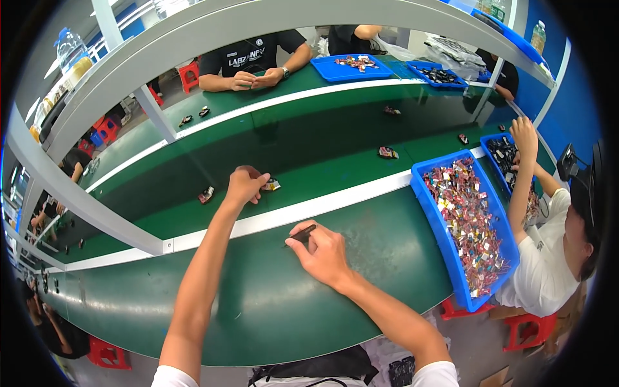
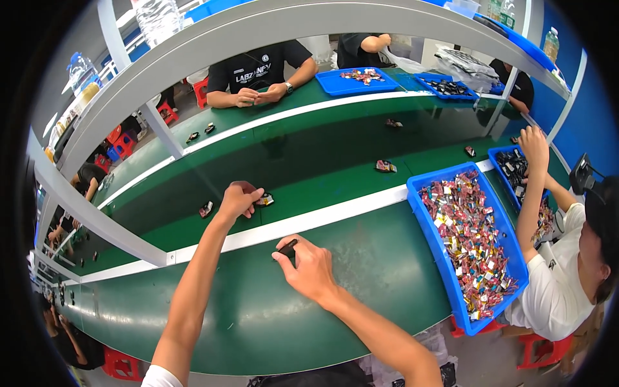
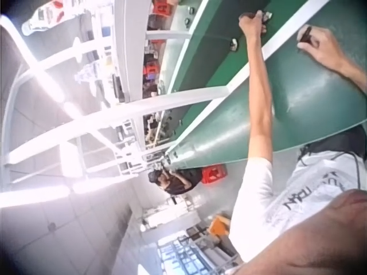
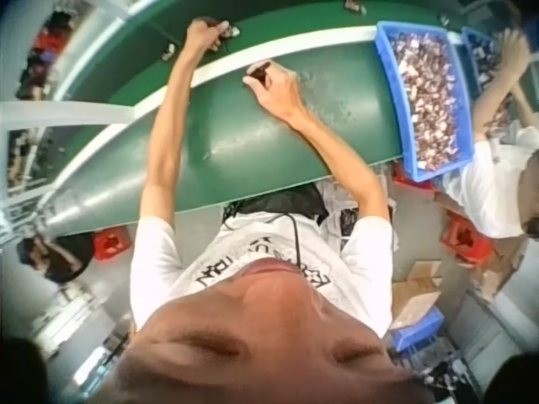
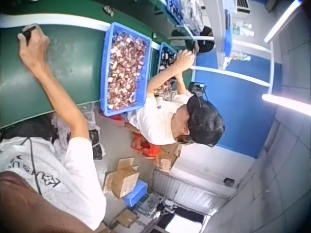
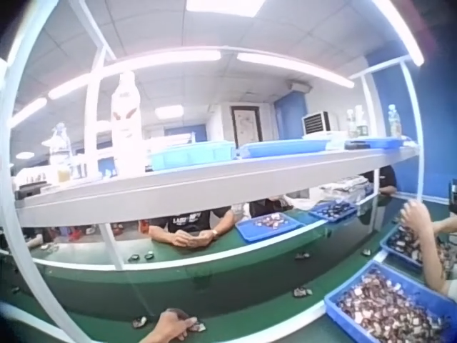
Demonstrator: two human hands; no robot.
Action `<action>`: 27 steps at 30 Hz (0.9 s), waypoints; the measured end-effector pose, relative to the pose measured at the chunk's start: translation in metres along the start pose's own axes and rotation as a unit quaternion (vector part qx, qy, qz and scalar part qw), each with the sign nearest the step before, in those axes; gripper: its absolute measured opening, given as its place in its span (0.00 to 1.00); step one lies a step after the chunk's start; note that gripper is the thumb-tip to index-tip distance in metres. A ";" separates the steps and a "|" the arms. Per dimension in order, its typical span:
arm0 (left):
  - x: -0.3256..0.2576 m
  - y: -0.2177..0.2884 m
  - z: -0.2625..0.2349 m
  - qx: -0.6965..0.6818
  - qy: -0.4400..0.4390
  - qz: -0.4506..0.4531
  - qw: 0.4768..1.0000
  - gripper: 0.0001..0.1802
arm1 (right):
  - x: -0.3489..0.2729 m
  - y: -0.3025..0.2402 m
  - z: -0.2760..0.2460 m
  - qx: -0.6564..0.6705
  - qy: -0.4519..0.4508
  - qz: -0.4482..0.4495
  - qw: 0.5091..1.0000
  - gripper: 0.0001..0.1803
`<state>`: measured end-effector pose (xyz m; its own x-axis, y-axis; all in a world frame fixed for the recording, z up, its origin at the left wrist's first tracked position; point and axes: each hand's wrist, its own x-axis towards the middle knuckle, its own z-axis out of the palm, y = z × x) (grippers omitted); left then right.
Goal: Assembling small electronic circuit boards and components on a factory production line.
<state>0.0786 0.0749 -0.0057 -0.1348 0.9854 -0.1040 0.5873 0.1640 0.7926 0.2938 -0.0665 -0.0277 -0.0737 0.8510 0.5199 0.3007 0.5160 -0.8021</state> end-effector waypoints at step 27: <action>-0.160 -0.010 0.039 -0.320 0.029 0.070 0.944 0.09 | 0.013 0.015 -0.006 0.139 0.067 0.164 0.974 0.09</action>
<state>0.1254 -0.0822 -0.0205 -0.1462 0.9881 0.0467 0.0027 -0.0469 0.9989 0.3028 -0.0484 -0.0319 0.1138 0.9636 0.2417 0.0157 0.2415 -0.9703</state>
